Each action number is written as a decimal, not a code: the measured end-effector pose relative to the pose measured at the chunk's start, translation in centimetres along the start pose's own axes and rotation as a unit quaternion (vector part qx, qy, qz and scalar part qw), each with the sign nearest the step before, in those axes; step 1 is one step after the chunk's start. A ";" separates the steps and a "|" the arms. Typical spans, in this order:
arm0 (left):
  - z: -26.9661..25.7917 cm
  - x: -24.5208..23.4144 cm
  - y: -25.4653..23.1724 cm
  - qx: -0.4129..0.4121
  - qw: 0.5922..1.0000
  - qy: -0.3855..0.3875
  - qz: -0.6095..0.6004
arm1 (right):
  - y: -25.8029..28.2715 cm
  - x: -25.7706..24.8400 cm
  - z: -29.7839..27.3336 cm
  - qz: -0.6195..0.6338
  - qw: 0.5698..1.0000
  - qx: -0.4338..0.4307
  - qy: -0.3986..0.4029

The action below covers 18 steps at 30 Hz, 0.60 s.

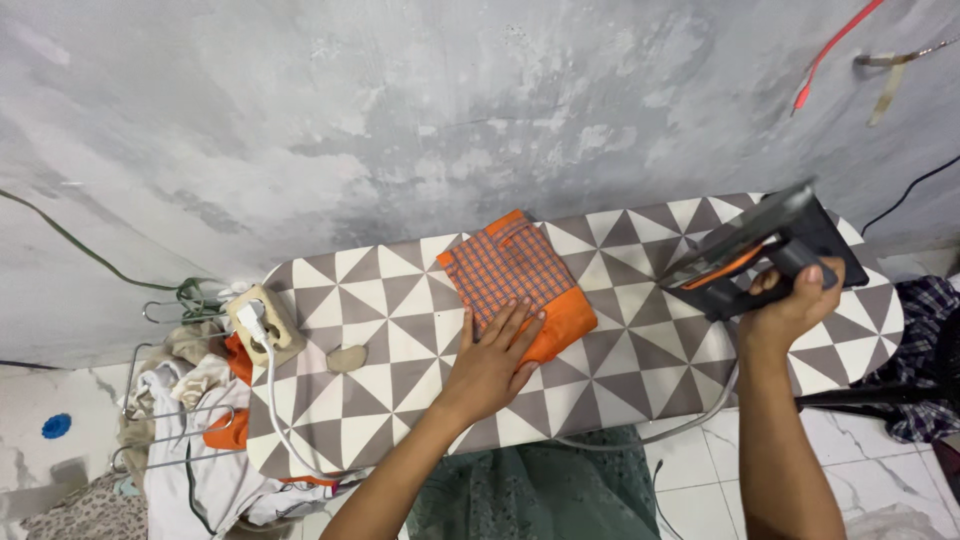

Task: The person irons an orange and plaid short-sleeved shirt on a patterned ironing board, smoothing the fabric and pressing the seams. After finishing the shirt, the person irons a pair of orange shorts, ensuring the fabric is flat and wrinkle-free.

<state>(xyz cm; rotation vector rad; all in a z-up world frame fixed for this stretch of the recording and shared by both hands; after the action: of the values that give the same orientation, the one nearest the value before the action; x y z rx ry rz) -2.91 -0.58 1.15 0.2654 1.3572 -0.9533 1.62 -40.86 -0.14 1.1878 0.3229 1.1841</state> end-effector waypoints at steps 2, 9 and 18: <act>-0.4 -0.3 0.0 0.004 1.000 -0.014 0.011 | -0.1 -0.8 -1.1 0.007 1.000 -0.011 -0.015; -1.1 -1.0 -0.3 0.011 0.998 -0.047 0.045 | 3.1 -1.1 -3.9 -0.335 0.928 -0.142 -0.076; -2.4 -2.3 0.3 0.021 0.998 -0.050 0.022 | 4.7 11.0 -9.7 -0.491 0.748 -0.151 0.420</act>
<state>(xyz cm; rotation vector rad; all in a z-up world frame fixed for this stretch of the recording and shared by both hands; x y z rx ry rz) -4.22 2.15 2.51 0.2749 1.2363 -0.9473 -3.52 -26.87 3.75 0.0066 1.2191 0.6729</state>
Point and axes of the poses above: each hand's wrist, its own z-axis towards the middle knuckle, its own x-axis out of the palm, y = z × x, the point moved 1 cm from there along z, towards the middle knuckle, and after that the axes turned 9 degrees about x, right-handed, at the moved point
